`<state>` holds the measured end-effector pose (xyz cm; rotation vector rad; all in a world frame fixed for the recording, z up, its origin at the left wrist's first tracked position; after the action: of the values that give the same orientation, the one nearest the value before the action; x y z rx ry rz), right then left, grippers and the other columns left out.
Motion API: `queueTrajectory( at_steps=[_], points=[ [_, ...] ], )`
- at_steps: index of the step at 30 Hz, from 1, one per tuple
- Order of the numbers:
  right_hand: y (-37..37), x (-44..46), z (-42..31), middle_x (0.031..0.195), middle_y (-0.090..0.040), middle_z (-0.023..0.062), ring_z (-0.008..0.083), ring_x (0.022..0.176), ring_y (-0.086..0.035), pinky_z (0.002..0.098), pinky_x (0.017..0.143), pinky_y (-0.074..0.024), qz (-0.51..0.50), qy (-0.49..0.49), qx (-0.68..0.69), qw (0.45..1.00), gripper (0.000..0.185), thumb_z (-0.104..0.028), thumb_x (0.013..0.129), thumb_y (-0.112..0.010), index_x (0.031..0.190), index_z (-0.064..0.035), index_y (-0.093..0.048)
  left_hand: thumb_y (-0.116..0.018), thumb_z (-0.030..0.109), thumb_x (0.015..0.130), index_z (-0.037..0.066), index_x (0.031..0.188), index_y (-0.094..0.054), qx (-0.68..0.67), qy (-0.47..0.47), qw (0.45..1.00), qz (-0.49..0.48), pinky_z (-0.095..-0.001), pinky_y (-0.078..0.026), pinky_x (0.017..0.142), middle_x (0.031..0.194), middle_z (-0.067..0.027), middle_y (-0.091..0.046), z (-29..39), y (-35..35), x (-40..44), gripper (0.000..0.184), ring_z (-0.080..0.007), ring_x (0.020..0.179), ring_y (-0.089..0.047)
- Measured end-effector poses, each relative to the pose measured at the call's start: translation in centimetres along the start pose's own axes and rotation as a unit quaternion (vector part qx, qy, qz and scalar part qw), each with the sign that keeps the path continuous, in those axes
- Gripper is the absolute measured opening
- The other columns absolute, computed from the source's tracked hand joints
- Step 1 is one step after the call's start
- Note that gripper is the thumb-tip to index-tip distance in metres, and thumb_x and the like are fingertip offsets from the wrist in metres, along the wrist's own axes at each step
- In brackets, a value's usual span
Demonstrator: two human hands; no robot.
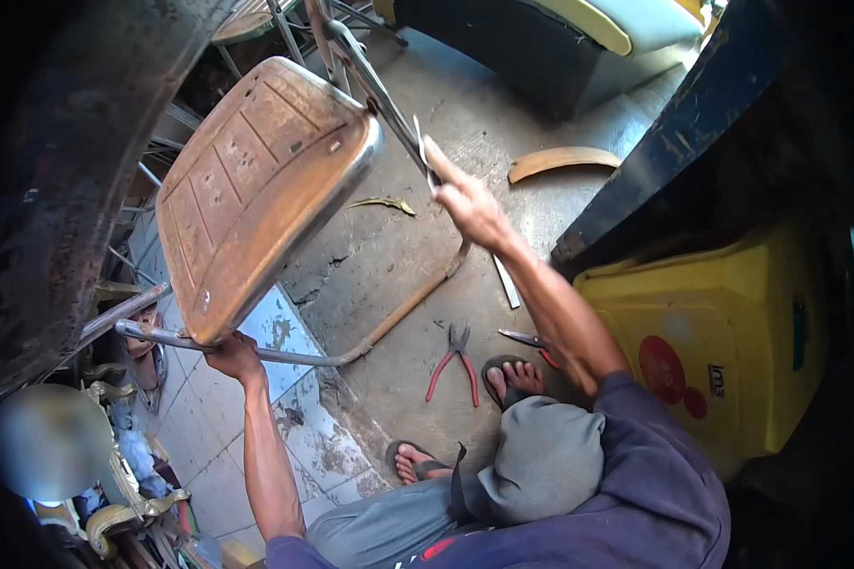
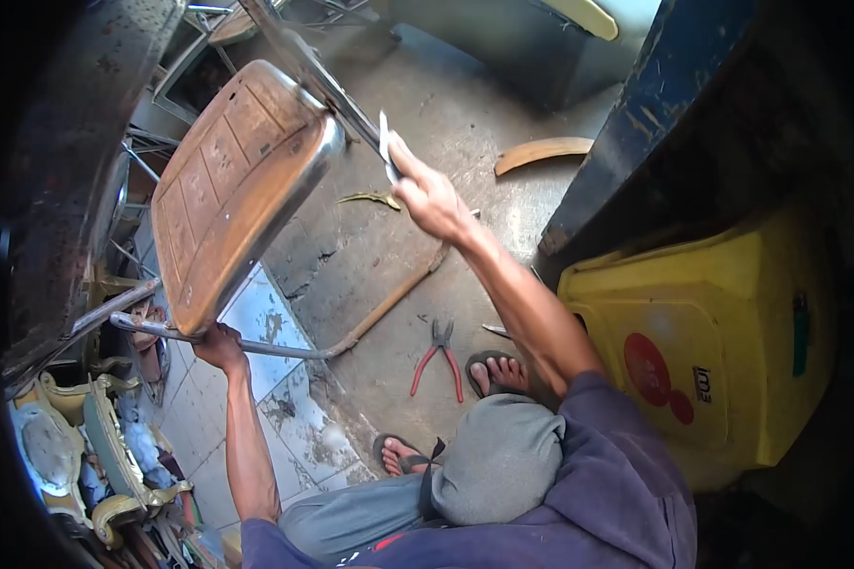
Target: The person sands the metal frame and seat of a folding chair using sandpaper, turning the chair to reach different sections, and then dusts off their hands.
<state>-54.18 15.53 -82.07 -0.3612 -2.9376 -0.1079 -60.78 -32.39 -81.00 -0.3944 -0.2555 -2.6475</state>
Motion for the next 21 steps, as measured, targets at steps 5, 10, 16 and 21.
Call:
queueTrajectory(
  at_steps=[5, 10, 16, 21],
  points=[
    [0.7, 1.7, 0.4, 0.127, -0.068, 0.0188, 0.0336, 0.116, -0.066, 0.0418, 0.099, -0.0519, 0.099, 0.087, -0.127, 0.983, 0.049, -0.031, 0.101, -0.061, 0.142, -0.0041, -0.054, -0.06, 0.014, 0.098, 0.003, 0.079, -0.055, 0.019, 0.019, 1.0, -0.009, -0.0271, -0.029, 0.034, 0.056, 0.0011, -0.041, 0.9, -0.2, -0.5, 0.022, -0.0085, 0.039, -0.037],
    [-1.1, -1.0, 8.9, 0.103, -0.064, 0.0193, 0.0374, 0.093, -0.06, 0.0471, 0.087, -0.0484, 0.16, 0.144, -0.303, 0.929, 0.022, -0.014, 0.099, -0.06, 0.116, -0.0011, -0.06, -0.062, 0.013, 0.097, 0.003, 0.08, -0.055, 0.017, 0.003, 1.0, 0.008, -0.0264, -0.029, 0.035, 0.057, 0.0008, -0.041, 1.8, -0.8, -0.6, 0.021, -0.0093, 0.038, -0.039],
    [-1.5, 2.1, 0.8, 0.097, -0.06, 0.0213, 0.0382, 0.09, -0.056, 0.0452, 0.082, -0.047, 0.194, 0.228, -0.321, 0.898, 0.019, -0.008, 0.094, -0.061, 0.111, 0.0005, -0.056, -0.064, 0.009, 0.095, 0.008, 0.075, -0.048, -0.02, 0.019, 0.999, -0.02, -0.0272, -0.03, 0.034, 0.055, 0.0014, -0.041, 0.8, -0.3, -0.7, 0.025, -0.0083, 0.039, -0.038],
    [-1.6, -1.6, 9.5, 0.101, -0.061, 0.0223, 0.0415, 0.095, -0.058, 0.0473, 0.086, -0.0479, 0.181, 0.073, -0.303, 0.933, 0.025, -0.007, 0.094, -0.062, 0.117, 0.0016, -0.057, -0.063, 0.008, 0.095, 0.006, 0.077, -0.049, 0.01, 0.001, 1.0, 0.016, -0.0272, -0.031, 0.034, 0.056, 0.0, -0.042, 2.7, -1.2, -1.0, 0.022, -0.0091, 0.039, -0.039]
  ],
)
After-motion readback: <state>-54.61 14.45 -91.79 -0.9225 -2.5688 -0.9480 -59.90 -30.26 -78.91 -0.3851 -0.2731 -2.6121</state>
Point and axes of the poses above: each hand's wrist, its own x-axis towards the middle knuckle, its own y-axis out of the back of the hand, z = x × y, the point moved 7 cm from there along x, towards the middle knuckle
